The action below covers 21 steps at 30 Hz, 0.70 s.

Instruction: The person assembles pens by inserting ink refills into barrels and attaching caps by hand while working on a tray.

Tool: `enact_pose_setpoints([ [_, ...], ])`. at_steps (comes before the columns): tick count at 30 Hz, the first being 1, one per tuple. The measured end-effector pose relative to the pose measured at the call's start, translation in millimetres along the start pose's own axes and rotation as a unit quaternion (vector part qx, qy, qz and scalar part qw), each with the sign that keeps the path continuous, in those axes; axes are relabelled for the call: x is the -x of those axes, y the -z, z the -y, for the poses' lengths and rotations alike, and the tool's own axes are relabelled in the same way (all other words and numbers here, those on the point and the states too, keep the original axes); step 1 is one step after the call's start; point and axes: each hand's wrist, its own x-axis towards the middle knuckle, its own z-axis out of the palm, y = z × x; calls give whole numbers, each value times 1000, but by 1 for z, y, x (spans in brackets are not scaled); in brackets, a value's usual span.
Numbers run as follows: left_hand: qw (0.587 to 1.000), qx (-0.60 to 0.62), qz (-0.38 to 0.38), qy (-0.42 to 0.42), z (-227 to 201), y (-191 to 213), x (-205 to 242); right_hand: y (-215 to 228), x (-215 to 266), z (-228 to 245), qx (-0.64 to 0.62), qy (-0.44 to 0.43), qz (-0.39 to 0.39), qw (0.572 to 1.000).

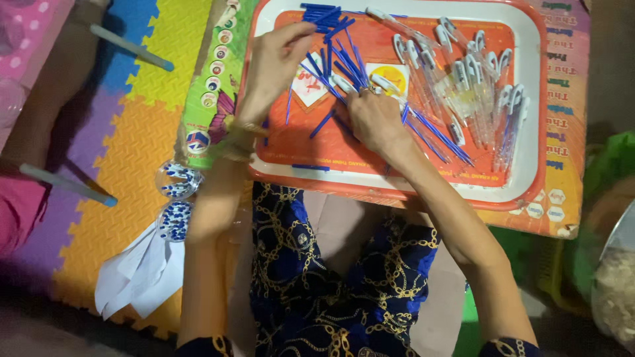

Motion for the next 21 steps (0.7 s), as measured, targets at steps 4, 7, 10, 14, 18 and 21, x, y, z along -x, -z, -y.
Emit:
enact_pose_setpoints([
  [4, 998, 2, 56, 5, 28, -59, -29, 8, 14, -10, 32, -4, -12, 999],
  [7, 997, -6, 64, -38, 47, -92, -43, 7, 24, -21, 49, -18, 15, 999],
  [10, 996, -20, 72, -49, 47, -104, -44, 22, 45, -19, 41, -15, -20, 999],
  [14, 996, -42, 83, 7, 16, -95, -27, 40, 70, -39, -20, -47, 71, 996],
  [18, 990, -95, 102, -12, 7, -97, -14, 72, 103, -73, -152, -44, 13, 987],
  [21, 969, -87, 147, -181, 27, -115, -11, 88, 116, -104, -245, -24, -45, 968],
])
